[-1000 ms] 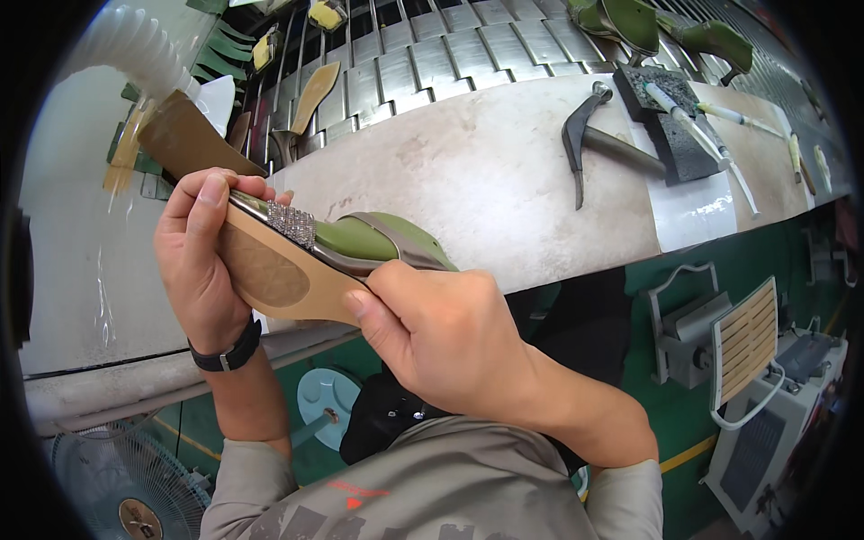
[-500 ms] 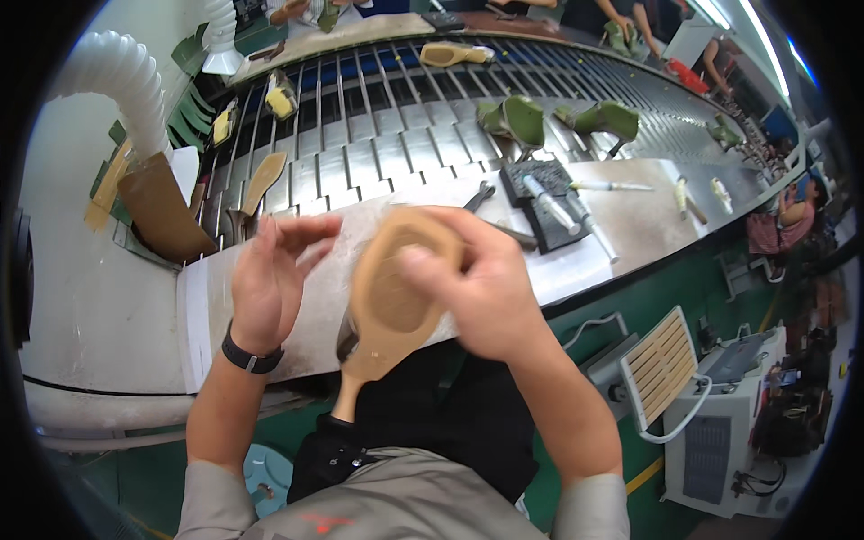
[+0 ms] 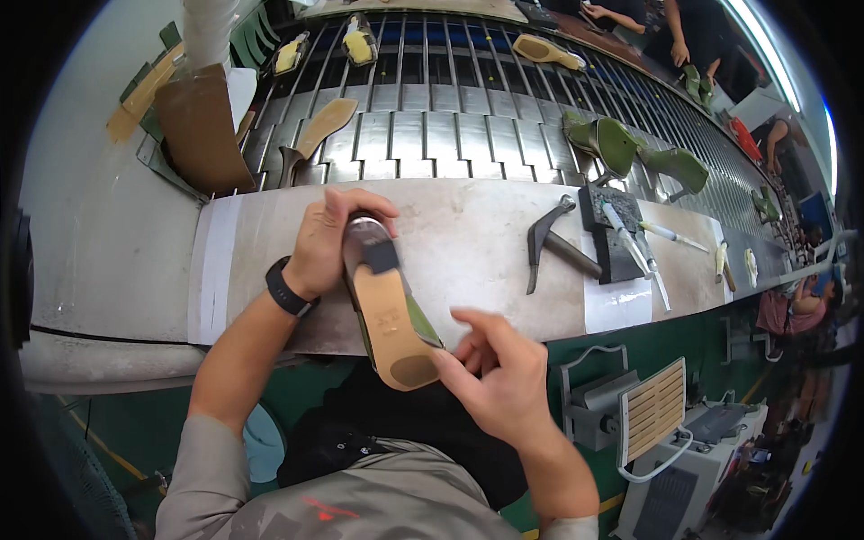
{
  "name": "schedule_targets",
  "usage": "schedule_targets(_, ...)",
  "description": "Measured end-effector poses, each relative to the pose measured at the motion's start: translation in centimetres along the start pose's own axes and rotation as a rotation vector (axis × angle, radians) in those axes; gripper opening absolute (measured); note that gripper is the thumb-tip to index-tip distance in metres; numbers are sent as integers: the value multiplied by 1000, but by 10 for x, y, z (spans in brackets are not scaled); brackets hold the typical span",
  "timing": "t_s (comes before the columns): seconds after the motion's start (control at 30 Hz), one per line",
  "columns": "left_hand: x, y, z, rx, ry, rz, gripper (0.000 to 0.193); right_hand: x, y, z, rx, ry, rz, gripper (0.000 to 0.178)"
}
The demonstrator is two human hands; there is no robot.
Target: The person assembles high-heeled shoes by attaching soles to shoe uppers on lasts by hand, pressing them together, applying adhesive with a syringe, and hammering the sole edges with a cobbler's hammer.
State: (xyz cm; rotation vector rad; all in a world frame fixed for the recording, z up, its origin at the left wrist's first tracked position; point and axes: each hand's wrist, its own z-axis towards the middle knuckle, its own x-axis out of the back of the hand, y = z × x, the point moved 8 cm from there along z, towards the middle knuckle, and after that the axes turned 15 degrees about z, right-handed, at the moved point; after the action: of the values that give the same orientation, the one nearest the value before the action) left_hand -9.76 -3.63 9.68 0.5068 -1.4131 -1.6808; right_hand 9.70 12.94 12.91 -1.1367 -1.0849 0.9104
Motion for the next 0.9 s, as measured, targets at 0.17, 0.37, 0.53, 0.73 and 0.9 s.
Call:
schedule_targets(0.17,-11,-1,-5,-93,11,-55,92,-55,-76,78,358,-274,-142,59)
schedule_targets(0.37,-6,-1,-10,-78,-3,54,111,-72,-101,39,773,-280,-468,37)
schedule_targets(0.53,-4,-5,-11,-91,-6,24,114,-78,-86,46,840,-231,-421,41)
schedule_targets(0.73,-2,-4,-12,-82,-14,36,113,-80,-73,51,824,-207,-362,45)
schedule_targets(0.9,1,0,-13,-91,-18,48,114,-81,-68,52,842,-189,-317,46)
